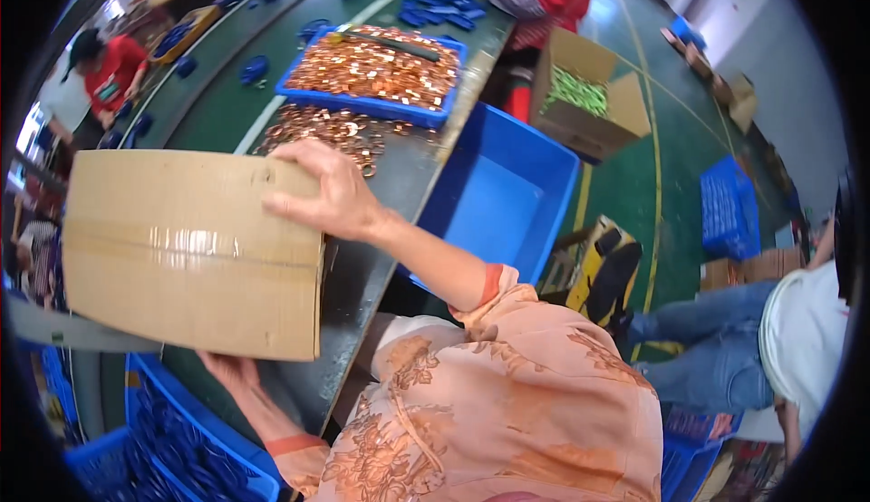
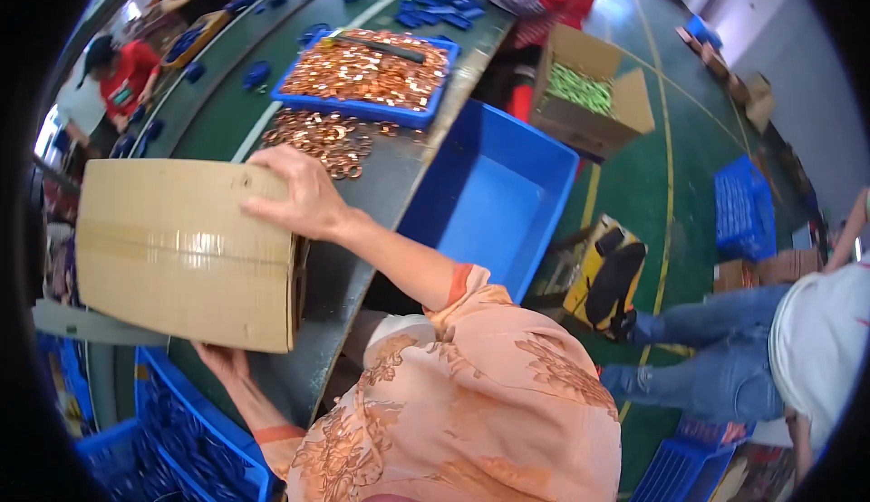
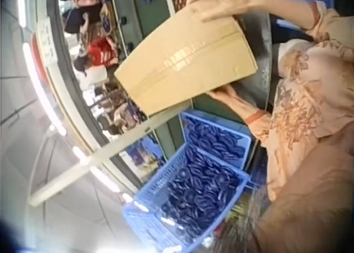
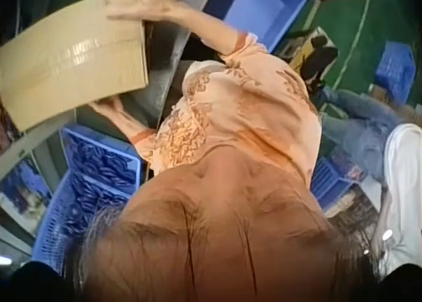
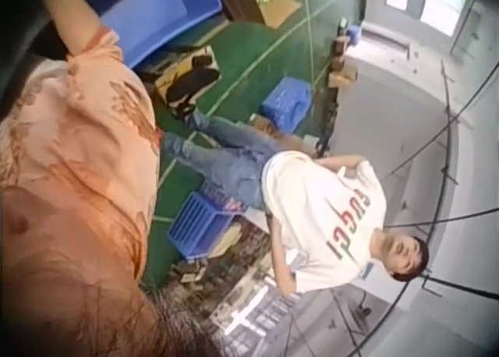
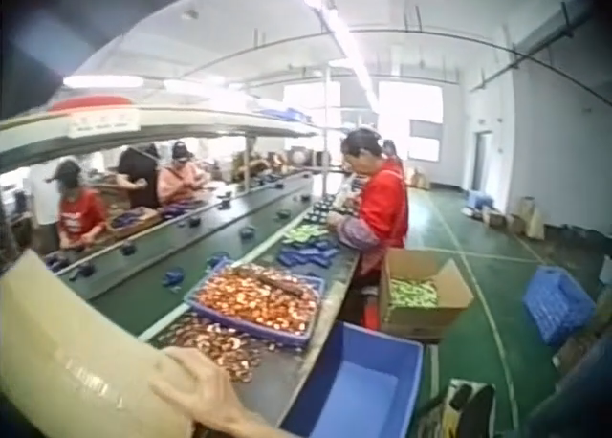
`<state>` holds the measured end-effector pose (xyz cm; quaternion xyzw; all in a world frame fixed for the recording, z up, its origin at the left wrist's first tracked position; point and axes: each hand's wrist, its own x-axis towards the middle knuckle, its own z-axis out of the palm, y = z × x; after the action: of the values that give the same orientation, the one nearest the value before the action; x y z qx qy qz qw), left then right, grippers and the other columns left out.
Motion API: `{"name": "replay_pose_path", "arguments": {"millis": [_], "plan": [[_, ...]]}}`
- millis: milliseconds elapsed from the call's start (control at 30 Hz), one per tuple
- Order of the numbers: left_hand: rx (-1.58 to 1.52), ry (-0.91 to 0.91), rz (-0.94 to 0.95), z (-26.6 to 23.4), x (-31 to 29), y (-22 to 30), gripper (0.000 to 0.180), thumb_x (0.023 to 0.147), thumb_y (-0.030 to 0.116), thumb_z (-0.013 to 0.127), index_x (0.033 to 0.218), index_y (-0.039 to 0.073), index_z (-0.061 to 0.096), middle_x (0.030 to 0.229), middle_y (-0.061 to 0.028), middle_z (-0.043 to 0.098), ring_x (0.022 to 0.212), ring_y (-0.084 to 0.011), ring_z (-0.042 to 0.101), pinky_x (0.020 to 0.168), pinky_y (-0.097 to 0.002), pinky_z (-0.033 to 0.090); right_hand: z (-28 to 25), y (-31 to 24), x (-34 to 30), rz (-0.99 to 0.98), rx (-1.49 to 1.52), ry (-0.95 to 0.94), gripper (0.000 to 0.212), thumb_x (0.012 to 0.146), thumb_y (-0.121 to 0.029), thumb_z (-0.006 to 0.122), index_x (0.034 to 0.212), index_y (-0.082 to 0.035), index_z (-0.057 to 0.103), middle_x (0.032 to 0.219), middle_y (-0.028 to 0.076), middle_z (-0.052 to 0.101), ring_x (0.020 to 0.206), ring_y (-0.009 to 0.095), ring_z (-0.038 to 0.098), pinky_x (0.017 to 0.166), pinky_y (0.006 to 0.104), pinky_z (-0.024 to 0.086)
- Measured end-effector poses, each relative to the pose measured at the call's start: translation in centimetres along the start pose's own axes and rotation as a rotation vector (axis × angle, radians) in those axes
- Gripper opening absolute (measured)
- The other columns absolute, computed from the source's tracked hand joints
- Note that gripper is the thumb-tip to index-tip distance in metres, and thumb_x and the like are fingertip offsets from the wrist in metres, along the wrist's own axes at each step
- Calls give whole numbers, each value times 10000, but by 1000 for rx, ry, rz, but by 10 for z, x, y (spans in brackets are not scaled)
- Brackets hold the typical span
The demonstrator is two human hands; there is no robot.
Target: The person moves a cardboard box off the workbench, then repeatedly assembles fan covers by fitting metal rings into plastic grilles and placing the assembled covers in rows on the table.
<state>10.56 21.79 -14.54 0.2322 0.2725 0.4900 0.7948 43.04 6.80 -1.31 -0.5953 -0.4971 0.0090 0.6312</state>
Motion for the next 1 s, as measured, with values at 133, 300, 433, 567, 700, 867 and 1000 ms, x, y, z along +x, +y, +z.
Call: {"name": "replay_pose_path", "arguments": {"millis": [133,300,433,567,700,867,1000], "plan": [[163,-86,-44,27,-24,6,619,960,412,592,1458,70,459,1457,-120,516,1328,-310,497,1109,-500,421,-41,-2,-51,83,111,117,446,833,-264,767,1191,-37,628,1108,114,644,1050,227,624,936,349,488],[289,-288,88,123,-47,-18,754,933,496,631,1506,76,378,1495,-115,468,1348,-292,474,1099,-493,429,-99,32,-120,286,255,249,475,906,-285,656,1299,-50,531,1208,54,575,1133,142,526,998,315,424],[463,-660,141,216,-80,-70,734,874,206,720,1494,62,354,1388,-103,542,1226,-239,568,1015,-418,494,-143,45,-158,356,306,436,477,969,-337,513,1325,-18,522,1252,74,564,1187,171,507,1062,319,360],[494,-944,51,301,-131,-137,580,799,47,787,1323,20,539,1221,-67,625,1095,-150,594,960,-323,490,-220,111,-251,700,476,537,405,1026,-247,450,1335,-2,545,1248,74,636,1083,166,601,945,310,474],[438,-1069,-104,298,-165,-206,520,865,69,752,1336,27,535,1241,-51,636,1129,-124,571,992,-305,464,-273,61,-258,607,386,892,388,1037,-332,448,1243,-37,591,1172,64,649,1009,167,626,864,308,499],[647,-1074,-30,260,-178,-275,519,877,138,744,1342,80,519,1194,-128,674,1110,-219,642,949,-352,497,-287,-18,-221,466,-199,905,566,1045,-479,371,1417,-66,476,1455,99,483,1345,245,444,1112,403,321],[890,-1145,35,229,-171,-307,521,886,205,731,1343,117,498,1141,-233,667,1080,-407,647,877,-430,528,-263,-13,-206,371,-292,703,604,990,-399,520,1457,-29,421,1440,139,440,1353,265,410,1115,429,342]]}}
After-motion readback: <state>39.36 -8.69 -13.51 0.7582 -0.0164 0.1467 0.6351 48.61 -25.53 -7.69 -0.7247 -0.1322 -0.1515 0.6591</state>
